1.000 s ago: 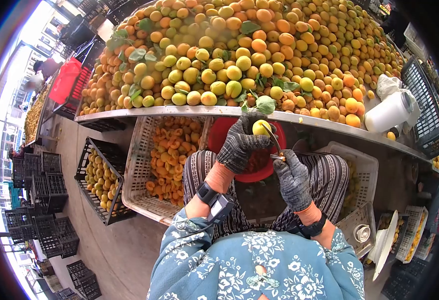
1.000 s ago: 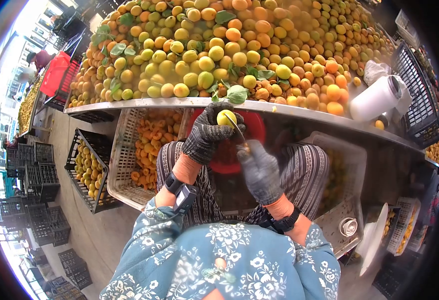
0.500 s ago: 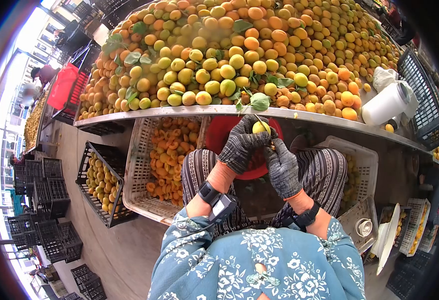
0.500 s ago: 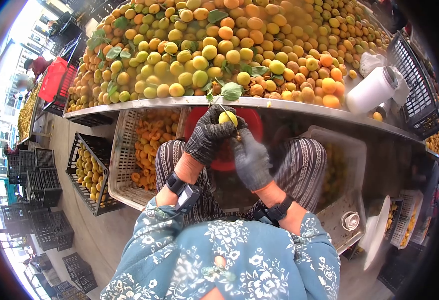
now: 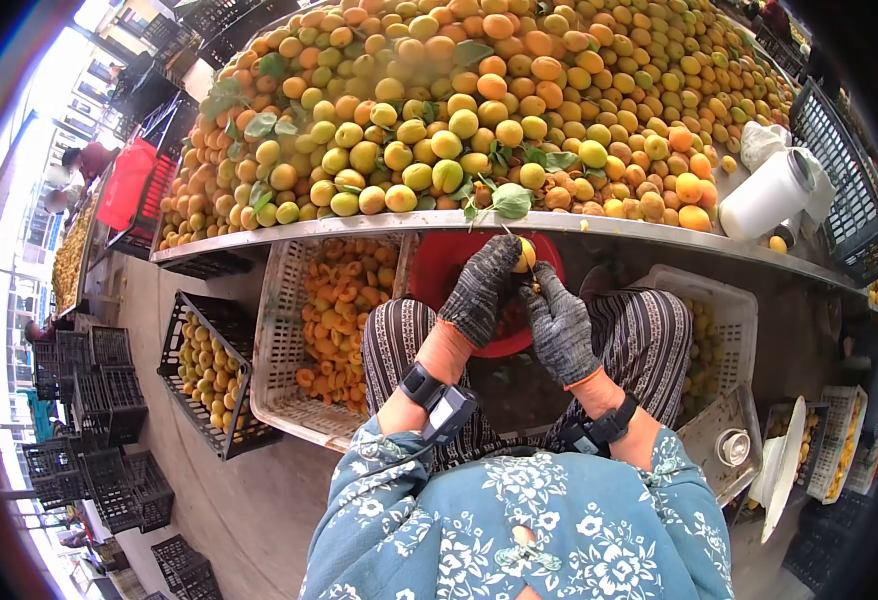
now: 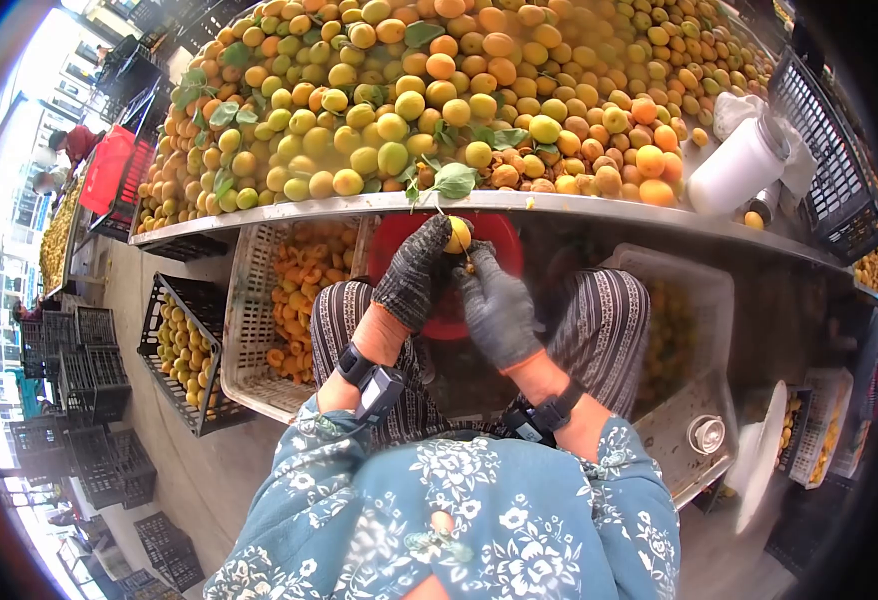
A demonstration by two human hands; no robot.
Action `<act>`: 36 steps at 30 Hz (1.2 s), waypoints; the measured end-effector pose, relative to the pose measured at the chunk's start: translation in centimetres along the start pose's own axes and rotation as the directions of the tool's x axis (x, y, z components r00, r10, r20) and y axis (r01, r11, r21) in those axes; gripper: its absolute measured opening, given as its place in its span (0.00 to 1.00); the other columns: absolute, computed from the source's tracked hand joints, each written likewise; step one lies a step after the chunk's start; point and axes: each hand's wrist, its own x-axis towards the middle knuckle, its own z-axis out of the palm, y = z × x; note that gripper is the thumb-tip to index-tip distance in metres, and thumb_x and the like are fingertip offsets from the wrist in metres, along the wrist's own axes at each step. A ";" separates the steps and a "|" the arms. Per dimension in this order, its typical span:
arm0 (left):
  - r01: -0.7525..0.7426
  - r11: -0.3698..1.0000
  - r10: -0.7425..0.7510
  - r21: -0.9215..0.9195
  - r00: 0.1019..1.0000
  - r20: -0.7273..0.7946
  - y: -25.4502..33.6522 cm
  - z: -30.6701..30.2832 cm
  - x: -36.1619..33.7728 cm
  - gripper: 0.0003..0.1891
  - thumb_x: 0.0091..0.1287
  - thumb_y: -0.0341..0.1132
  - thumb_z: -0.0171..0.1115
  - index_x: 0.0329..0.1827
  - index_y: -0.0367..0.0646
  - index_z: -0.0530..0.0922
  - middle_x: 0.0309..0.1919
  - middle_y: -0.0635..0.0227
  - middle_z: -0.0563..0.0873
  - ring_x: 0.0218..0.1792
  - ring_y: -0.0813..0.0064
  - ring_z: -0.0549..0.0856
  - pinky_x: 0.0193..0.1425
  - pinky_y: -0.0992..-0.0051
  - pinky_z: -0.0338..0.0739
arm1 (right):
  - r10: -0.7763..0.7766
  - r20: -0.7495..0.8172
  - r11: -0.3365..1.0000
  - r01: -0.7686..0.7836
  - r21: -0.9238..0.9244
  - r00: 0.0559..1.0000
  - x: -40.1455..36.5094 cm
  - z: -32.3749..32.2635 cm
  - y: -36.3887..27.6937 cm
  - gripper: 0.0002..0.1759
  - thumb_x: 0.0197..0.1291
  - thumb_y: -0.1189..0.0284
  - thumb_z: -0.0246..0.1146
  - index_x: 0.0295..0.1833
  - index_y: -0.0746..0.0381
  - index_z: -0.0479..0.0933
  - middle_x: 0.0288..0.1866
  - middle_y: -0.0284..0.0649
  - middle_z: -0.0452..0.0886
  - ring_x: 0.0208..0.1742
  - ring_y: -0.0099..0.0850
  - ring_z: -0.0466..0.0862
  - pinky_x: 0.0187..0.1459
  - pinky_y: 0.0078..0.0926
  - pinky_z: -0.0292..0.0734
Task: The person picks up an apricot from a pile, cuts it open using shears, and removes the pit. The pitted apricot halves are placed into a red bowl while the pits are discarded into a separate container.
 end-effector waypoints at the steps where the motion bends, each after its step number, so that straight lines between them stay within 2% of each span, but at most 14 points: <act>1: 0.002 1.000 -0.002 0.001 1.000 -0.001 0.0 0.1 0.1 0.15 0.70 0.44 0.60 0.48 0.40 0.79 0.41 0.64 0.85 0.43 0.71 0.83 0.52 0.72 0.78 | 0.002 -0.001 1.000 -0.002 0.001 1.000 -0.1 0.0 0.2 0.18 0.63 0.71 0.61 0.57 0.65 0.75 0.35 0.55 0.82 0.36 0.50 0.84 0.36 0.39 0.78; 4: -0.017 1.000 0.017 0.024 1.000 -0.013 -0.1 0.3 0.1 0.17 0.70 0.47 0.59 0.48 0.40 0.79 0.41 0.64 0.85 0.43 0.71 0.83 0.52 0.72 0.78 | -0.009 0.003 0.995 0.009 -0.096 1.000 -0.2 0.0 0.4 0.18 0.62 0.71 0.61 0.57 0.65 0.75 0.35 0.55 0.82 0.35 0.50 0.84 0.36 0.39 0.78; 6: 0.124 0.992 -0.126 -0.033 0.990 -0.061 -0.3 0.3 0.1 0.19 0.71 0.49 0.57 0.47 0.39 0.79 0.40 0.64 0.85 0.43 0.71 0.83 0.51 0.72 0.78 | -0.054 0.029 0.962 0.060 -0.267 0.998 -0.2 -0.4 -0.4 0.18 0.62 0.70 0.61 0.56 0.64 0.76 0.34 0.55 0.82 0.34 0.50 0.83 0.36 0.40 0.77; 10: 0.166 0.984 -0.169 -0.061 0.985 -0.048 -1.0 0.5 0.5 0.20 0.72 0.50 0.55 0.48 0.39 0.79 0.40 0.64 0.85 0.42 0.70 0.83 0.51 0.72 0.79 | -0.042 0.072 0.923 0.066 -0.378 0.997 -0.4 -0.9 0.0 0.16 0.62 0.71 0.60 0.55 0.64 0.76 0.33 0.55 0.81 0.34 0.50 0.83 0.36 0.40 0.77; 12: 0.089 0.996 -0.090 0.023 0.995 0.033 -0.6 0.8 0.1 0.18 0.71 0.46 0.57 0.50 0.39 0.78 0.41 0.64 0.84 0.42 0.71 0.83 0.50 0.72 0.79 | -0.026 -0.016 0.994 0.024 -0.107 1.000 -0.3 -0.4 1.0 0.15 0.63 0.71 0.59 0.53 0.65 0.77 0.33 0.55 0.82 0.34 0.50 0.84 0.36 0.40 0.77; 13: 0.089 0.996 -0.089 0.023 0.995 0.032 -0.2 1.1 0.0 0.18 0.71 0.46 0.57 0.50 0.39 0.78 0.41 0.64 0.84 0.42 0.71 0.83 0.50 0.72 0.79 | -0.026 -0.015 0.994 0.025 -0.106 1.000 -0.2 -0.4 1.0 0.15 0.63 0.71 0.59 0.53 0.65 0.77 0.33 0.55 0.82 0.34 0.50 0.84 0.36 0.40 0.77; 15: -0.048 0.985 0.016 0.167 0.982 0.188 0.5 1.5 -0.2 0.16 0.69 0.41 0.61 0.53 0.40 0.76 0.41 0.67 0.83 0.42 0.74 0.82 0.49 0.74 0.79 | 0.051 0.008 0.997 -0.052 0.064 0.999 -0.1 -0.6 0.9 0.14 0.64 0.72 0.58 0.53 0.65 0.76 0.33 0.54 0.82 0.34 0.49 0.84 0.35 0.39 0.77; 18: -0.155 0.959 0.126 0.239 0.983 0.134 0.8 1.7 -0.1 0.19 0.66 0.38 0.65 0.56 0.41 0.74 0.40 0.70 0.81 0.41 0.78 0.81 0.48 0.77 0.78 | 0.101 0.048 0.988 -0.106 0.108 0.994 -0.2 -0.4 0.9 0.15 0.64 0.71 0.58 0.54 0.66 0.76 0.33 0.53 0.83 0.34 0.48 0.84 0.35 0.38 0.77; 22: -0.182 0.962 0.162 0.203 0.980 0.112 1.1 2.0 -0.5 0.20 0.65 0.39 0.66 0.56 0.42 0.73 0.39 0.72 0.80 0.40 0.79 0.81 0.48 0.78 0.78 | 0.085 0.050 0.993 -0.089 0.072 0.995 0.0 -0.6 -0.1 0.16 0.65 0.70 0.58 0.55 0.66 0.76 0.34 0.53 0.83 0.34 0.47 0.85 0.35 0.37 0.77; 28: -0.167 0.935 0.155 0.313 0.986 0.061 -0.4 -0.2 1.0 0.15 0.69 0.43 0.62 0.51 0.44 0.76 0.40 0.71 0.81 0.39 0.80 0.80 0.46 0.78 0.79 | 0.096 0.039 0.995 -0.097 0.032 0.995 -0.4 -0.1 0.7 0.18 0.65 0.70 0.58 0.58 0.64 0.75 0.35 0.54 0.83 0.35 0.47 0.85 0.37 0.38 0.78; 31: -0.230 0.898 0.243 0.375 0.970 0.014 -1.2 -0.2 1.5 0.15 0.72 0.45 0.58 0.49 0.43 0.77 0.39 0.70 0.82 0.37 0.79 0.81 0.43 0.77 0.79 | 0.080 0.005 0.997 -0.080 0.003 0.997 -0.7 0.0 0.9 0.19 0.65 0.69 0.59 0.59 0.63 0.75 0.35 0.54 0.83 0.36 0.48 0.85 0.37 0.39 0.78; 33: -0.020 0.994 0.032 0.107 0.993 -0.112 -1.2 0.4 1.0 0.17 0.71 0.49 0.58 0.46 0.42 0.79 0.37 0.69 0.83 0.35 0.77 0.82 0.42 0.77 0.80 | 0.075 0.006 0.997 -0.074 -0.035 0.997 -0.9 0.1 1.2 0.19 0.64 0.68 0.59 0.58 0.63 0.75 0.36 0.55 0.82 0.37 0.51 0.84 0.38 0.41 0.77; 34: -0.017 0.994 0.029 0.108 0.993 -0.112 -1.1 0.7 0.8 0.17 0.71 0.49 0.58 0.46 0.42 0.79 0.37 0.69 0.83 0.35 0.77 0.82 0.42 0.77 0.80 | 0.078 0.005 0.996 -0.077 -0.034 0.997 -1.0 0.0 1.2 0.19 0.64 0.68 0.59 0.58 0.63 0.75 0.36 0.55 0.82 0.37 0.51 0.84 0.38 0.41 0.77; 36: 0.157 0.981 -0.141 0.113 0.980 -0.139 -1.0 1.1 0.6 0.20 0.71 0.52 0.57 0.44 0.41 0.79 0.34 0.69 0.84 0.34 0.76 0.82 0.41 0.77 0.79 | 0.079 0.017 0.988 -0.076 -0.137 0.997 -0.7 -0.1 1.0 0.19 0.63 0.67 0.60 0.57 0.64 0.76 0.36 0.56 0.82 0.38 0.52 0.83 0.38 0.44 0.77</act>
